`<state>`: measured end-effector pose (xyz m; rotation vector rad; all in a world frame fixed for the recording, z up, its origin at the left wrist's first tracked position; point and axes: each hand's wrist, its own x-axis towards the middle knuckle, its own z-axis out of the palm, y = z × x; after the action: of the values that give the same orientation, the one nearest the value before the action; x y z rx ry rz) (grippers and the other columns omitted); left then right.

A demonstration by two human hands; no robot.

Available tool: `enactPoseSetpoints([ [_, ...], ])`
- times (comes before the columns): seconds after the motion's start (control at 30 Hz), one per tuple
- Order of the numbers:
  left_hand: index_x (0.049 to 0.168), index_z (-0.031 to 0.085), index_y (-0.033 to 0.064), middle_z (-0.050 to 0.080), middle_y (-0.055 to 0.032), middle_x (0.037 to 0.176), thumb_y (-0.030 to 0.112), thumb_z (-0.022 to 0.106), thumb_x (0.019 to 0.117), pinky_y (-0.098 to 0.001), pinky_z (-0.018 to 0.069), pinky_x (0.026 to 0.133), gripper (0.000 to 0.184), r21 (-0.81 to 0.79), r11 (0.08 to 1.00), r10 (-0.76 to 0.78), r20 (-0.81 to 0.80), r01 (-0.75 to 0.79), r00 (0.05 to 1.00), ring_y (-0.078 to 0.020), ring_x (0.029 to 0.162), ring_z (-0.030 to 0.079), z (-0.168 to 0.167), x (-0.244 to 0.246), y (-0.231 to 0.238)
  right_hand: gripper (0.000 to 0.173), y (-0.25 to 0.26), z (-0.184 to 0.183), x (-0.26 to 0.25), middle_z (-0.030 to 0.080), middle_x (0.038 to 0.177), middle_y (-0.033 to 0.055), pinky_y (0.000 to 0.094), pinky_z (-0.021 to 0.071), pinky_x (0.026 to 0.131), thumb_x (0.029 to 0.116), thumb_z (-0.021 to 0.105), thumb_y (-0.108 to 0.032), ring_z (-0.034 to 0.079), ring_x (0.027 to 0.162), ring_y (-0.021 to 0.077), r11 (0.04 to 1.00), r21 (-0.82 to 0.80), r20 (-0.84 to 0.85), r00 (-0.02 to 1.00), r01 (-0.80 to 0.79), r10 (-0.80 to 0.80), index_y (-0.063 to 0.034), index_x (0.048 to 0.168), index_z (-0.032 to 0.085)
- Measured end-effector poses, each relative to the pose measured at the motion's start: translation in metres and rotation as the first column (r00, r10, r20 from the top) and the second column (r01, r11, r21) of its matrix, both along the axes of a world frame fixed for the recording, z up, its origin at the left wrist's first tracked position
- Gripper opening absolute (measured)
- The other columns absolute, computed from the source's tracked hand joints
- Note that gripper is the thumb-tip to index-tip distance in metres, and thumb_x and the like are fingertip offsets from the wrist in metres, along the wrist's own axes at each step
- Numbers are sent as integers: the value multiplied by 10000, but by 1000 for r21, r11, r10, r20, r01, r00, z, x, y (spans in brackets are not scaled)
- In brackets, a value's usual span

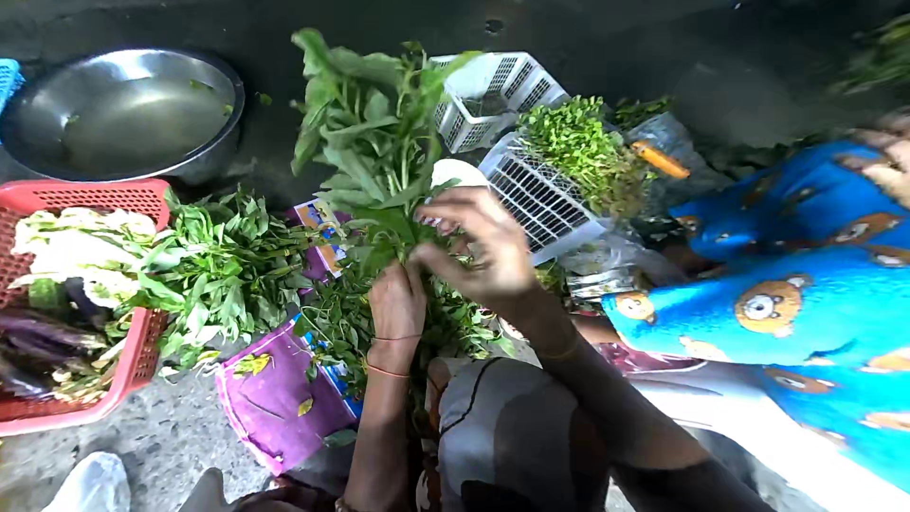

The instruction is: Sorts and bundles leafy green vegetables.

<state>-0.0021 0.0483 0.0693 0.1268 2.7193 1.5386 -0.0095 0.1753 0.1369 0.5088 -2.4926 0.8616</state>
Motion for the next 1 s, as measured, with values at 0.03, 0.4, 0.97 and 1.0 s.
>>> enactPoseSetpoints([
  [0.03, 991, 701, -68, 705, -216, 816, 155, 540, 1039, -532, 571, 756, 280, -56, 998, 19, -65, -22, 998, -380, 803, 721, -2, 2, 2, 419, -6, -7, -3, 611, 1275, 182, 373, 592, 787, 887, 765, -301, 653, 1028, 230, 997, 72, 34, 999, -3, 1, -79, 1239, 713],
  [0.4, 1086, 523, 84, 586, -11, 763, 298, 270, 1130, -326, 573, 674, 335, 870, 461, -258, 320, -175, 912, -131, 682, 619, -20, -6, 6, 346, 25, -62, 21, 636, 1197, -54, 314, 567, 838, 1069, 452, -372, 637, 1040, 103, 608, -710, 352, 927, 355, -130, -178, 1341, 541],
  [0.97, 1514, 449, 290, 529, 9, 1483, 622, 350, 1056, -445, 517, 972, 574, 625, 586, -102, 688, -516, 719, -178, 1263, 556, -113, 21, 25, 603, 35, -153, 36, 693, 1238, 71, 433, 587, 672, 1079, 272, -587, 699, 926, 240, 730, -526, 836, 424, 436, 349, -208, 1369, 641],
  [1.0, 1526, 423, 289, 552, 0, 1450, 632, 354, 1051, -418, 536, 943, 590, 621, 598, -111, 691, -507, 715, -171, 1215, 584, -116, 21, 26, 529, 39, -158, 37, 693, 1212, 77, 402, 593, 654, 1087, 335, -534, 701, 875, 225, 738, -545, 821, 430, 398, 374, -207, 1385, 626],
])
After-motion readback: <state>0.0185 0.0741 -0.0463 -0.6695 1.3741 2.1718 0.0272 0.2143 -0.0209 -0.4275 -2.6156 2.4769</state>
